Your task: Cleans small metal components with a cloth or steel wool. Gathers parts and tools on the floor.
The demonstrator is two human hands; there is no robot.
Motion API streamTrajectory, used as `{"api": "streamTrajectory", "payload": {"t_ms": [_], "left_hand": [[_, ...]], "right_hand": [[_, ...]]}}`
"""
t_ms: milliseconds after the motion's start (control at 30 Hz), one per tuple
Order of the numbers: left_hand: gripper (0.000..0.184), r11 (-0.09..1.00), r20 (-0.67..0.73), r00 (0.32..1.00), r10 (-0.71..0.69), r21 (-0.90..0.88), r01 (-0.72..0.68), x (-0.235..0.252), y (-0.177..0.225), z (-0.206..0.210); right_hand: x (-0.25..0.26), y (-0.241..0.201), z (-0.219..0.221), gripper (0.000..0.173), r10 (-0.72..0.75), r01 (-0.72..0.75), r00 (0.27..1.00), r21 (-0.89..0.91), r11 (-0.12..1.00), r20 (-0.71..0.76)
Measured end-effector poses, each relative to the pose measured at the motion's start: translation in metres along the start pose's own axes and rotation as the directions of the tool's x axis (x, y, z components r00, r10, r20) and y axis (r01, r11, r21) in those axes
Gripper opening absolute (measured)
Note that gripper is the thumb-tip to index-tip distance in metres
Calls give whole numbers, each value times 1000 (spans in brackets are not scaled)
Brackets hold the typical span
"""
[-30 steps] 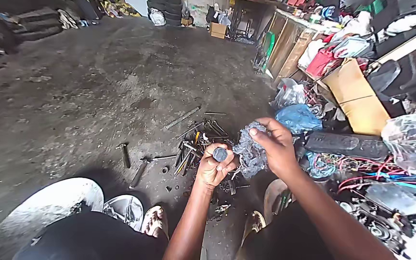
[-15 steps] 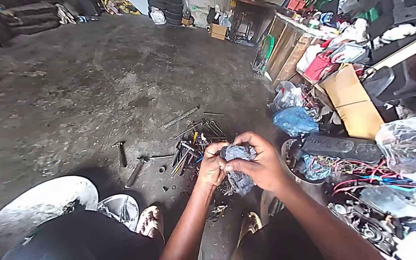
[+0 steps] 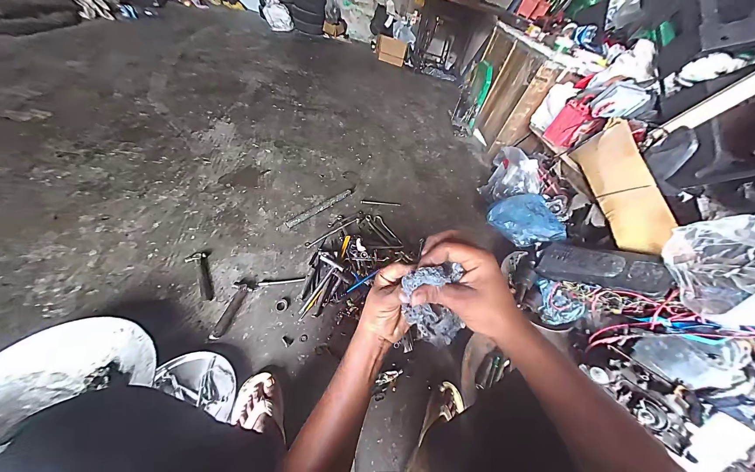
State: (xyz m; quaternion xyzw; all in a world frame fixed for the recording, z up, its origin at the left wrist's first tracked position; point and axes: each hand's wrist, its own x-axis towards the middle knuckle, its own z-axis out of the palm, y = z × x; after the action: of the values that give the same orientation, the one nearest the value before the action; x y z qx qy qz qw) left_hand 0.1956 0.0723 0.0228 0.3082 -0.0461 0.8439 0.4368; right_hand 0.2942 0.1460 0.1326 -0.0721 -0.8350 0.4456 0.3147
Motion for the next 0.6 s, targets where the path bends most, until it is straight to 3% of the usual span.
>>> {"api": "streamTrajectory", "payload": {"t_ms": [300,400,500,600], "left_hand": [[17,975,-90,994,-66,-216,45,-10,-23,-2],[17,984,-98,994,-52,-175,34,-7,-22,-1],[20,995,-84,996,-26,-102,17,0,-22,-2],[26,999,-107,994,-14,-37,10,0,-19,-7]], "right_hand": [[-4,2,9,15,-147,73,981,-459,885,-127],[-4,1,11,14,-244,114,959,-586,803,-147],[0,3,6,10,-394,190,914,-756,627,-98],[7,8,-10,13,-381,120,917,-833,540,-115]]}}
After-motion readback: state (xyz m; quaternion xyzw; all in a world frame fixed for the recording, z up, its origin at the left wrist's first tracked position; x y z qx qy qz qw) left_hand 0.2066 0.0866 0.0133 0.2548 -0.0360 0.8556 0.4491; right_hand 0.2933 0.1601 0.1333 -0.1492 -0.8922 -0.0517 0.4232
